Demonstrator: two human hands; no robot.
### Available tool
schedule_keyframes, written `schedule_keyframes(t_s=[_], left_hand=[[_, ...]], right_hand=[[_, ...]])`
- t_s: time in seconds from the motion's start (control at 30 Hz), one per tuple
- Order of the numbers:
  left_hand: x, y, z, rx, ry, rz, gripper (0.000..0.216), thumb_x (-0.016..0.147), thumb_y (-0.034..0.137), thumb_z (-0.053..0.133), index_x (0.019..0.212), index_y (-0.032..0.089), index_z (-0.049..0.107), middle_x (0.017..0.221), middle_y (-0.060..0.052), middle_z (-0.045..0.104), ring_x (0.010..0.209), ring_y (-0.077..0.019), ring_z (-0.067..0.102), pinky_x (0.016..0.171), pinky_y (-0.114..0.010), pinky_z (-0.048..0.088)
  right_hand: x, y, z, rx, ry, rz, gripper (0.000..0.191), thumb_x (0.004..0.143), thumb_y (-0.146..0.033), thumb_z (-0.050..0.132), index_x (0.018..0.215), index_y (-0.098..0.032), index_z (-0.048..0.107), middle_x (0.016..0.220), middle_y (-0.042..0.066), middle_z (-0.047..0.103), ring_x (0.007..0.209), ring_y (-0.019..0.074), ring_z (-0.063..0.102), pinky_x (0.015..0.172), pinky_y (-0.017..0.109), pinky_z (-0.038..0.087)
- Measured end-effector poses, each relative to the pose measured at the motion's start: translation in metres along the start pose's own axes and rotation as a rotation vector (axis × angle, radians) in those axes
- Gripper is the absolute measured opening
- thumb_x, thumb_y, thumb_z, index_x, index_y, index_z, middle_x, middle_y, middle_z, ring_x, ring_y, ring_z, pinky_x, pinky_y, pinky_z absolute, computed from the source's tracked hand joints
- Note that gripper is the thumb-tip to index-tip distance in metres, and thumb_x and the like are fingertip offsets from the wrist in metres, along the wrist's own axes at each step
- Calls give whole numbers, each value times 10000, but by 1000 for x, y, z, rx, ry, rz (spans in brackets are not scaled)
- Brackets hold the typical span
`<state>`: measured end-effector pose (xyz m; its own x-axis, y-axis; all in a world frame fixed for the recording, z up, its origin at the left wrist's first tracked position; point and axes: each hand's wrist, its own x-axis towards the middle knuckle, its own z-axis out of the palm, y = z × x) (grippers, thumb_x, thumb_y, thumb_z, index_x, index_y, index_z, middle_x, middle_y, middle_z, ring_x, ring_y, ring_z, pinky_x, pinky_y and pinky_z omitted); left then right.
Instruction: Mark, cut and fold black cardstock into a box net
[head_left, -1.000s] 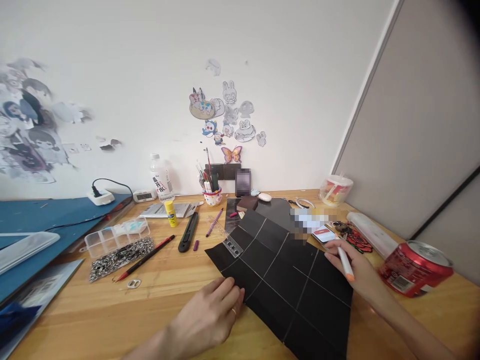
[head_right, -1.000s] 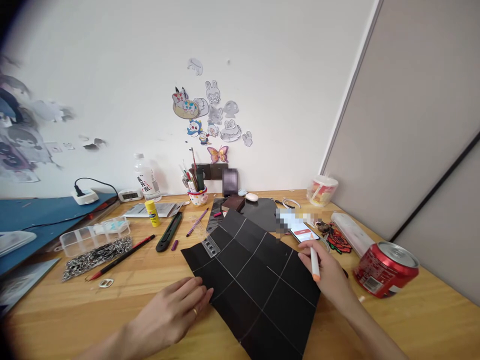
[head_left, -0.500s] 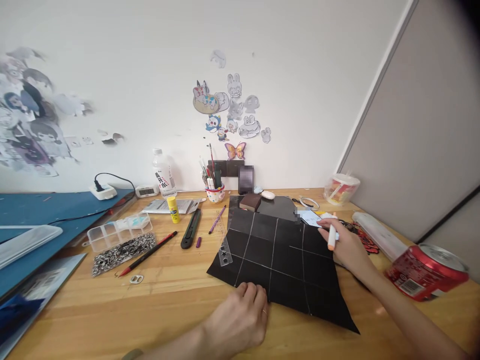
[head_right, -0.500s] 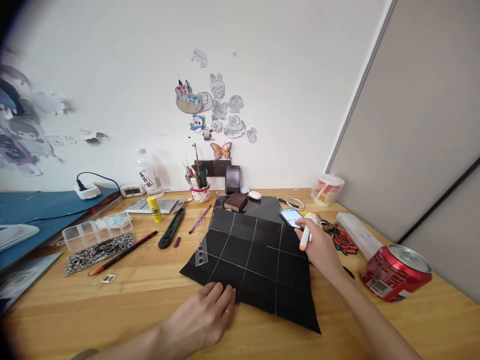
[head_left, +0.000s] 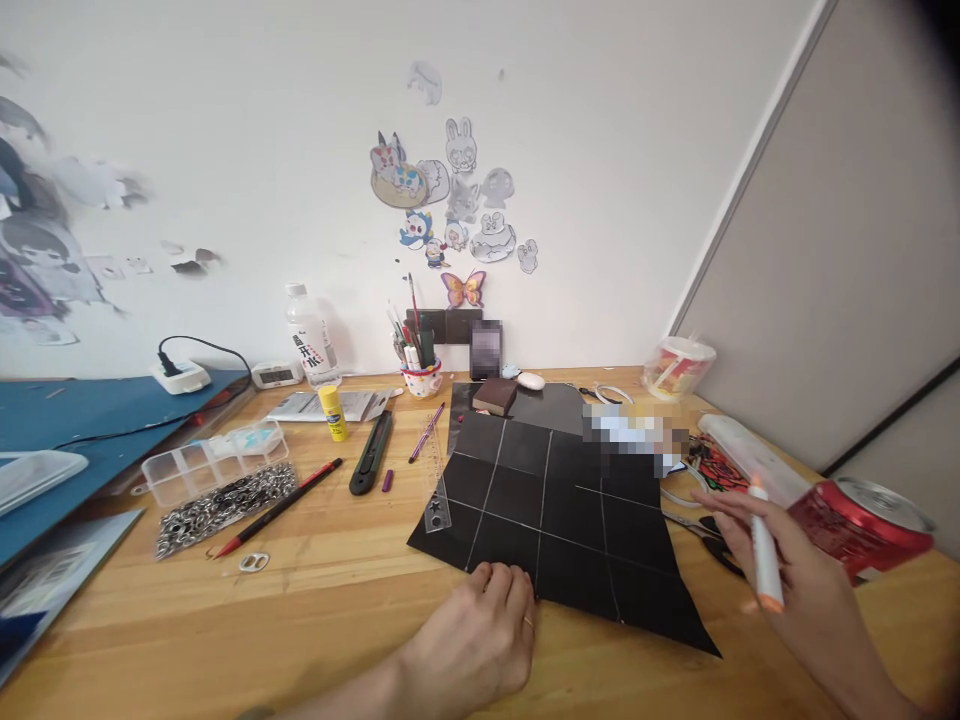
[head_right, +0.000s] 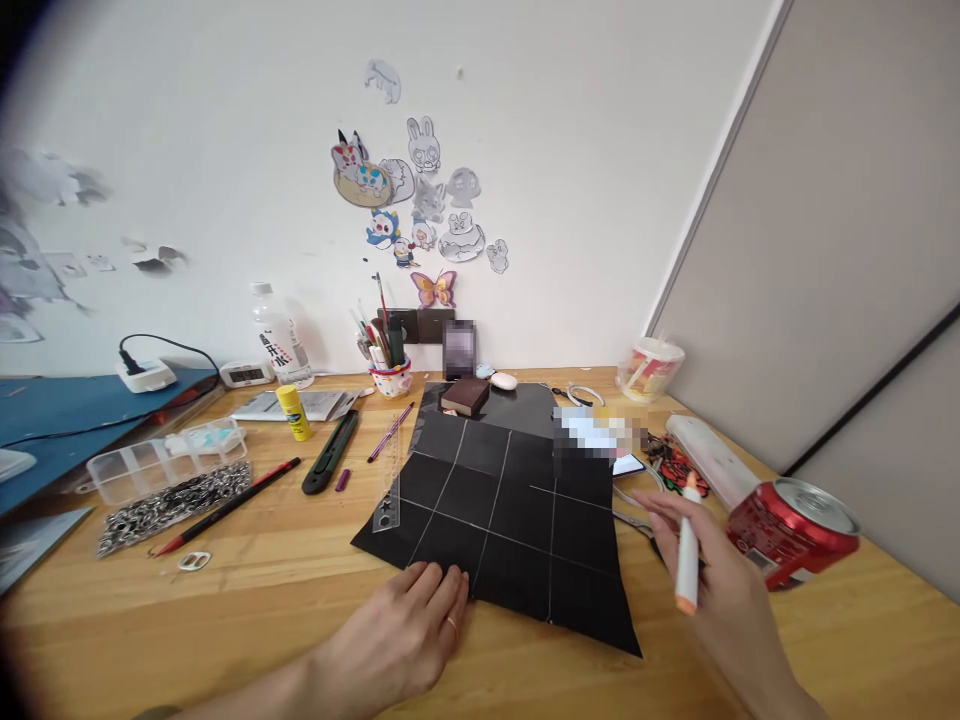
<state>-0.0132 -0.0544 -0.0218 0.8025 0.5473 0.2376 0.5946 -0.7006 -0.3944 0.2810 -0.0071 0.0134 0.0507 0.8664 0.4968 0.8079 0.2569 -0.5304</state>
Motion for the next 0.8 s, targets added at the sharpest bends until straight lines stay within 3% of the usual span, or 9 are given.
schedule_keyframes(t_s=[0.2,0.4,0.63,0.8], left_hand=[[-1,-2,3,-18,6,6,225,858,97,390,1012,62,549,987,-151,615,728,-186,559,579,-297,444],[-2,-2,4,-11,24,22,249,843,112,435,1061,38,528,952,-131,630,718,-181,559,583,-292,453],[-3,-5,-2,-24,-30,25,265,862,140,437,1091,34,518,992,-150,633,756,-182,586,600,-290,479],[-24,-13,0,-22,-49,4,273,860,158,447,1100,54,526,1032,-146,639,876,-227,613,690,-324,518]], right_hand=[[-3,25,22,-4,-115,-105,212,837,-367,425,996,-247,499,1011,77,668,931,234,634,749,319,520],[-5,39,29,-9,-255,-134,226,864,-346,405,1054,-260,492,1069,67,646,1003,220,604,804,308,504],[-7,39,27,12,-255,-104,226,863,-310,402,1076,-258,454,1125,89,627,1060,230,573,844,350,492],[-8,39,23,-52,-186,-27,295,854,-207,353,1134,-259,429,1130,92,623,1045,232,583,844,394,490]])
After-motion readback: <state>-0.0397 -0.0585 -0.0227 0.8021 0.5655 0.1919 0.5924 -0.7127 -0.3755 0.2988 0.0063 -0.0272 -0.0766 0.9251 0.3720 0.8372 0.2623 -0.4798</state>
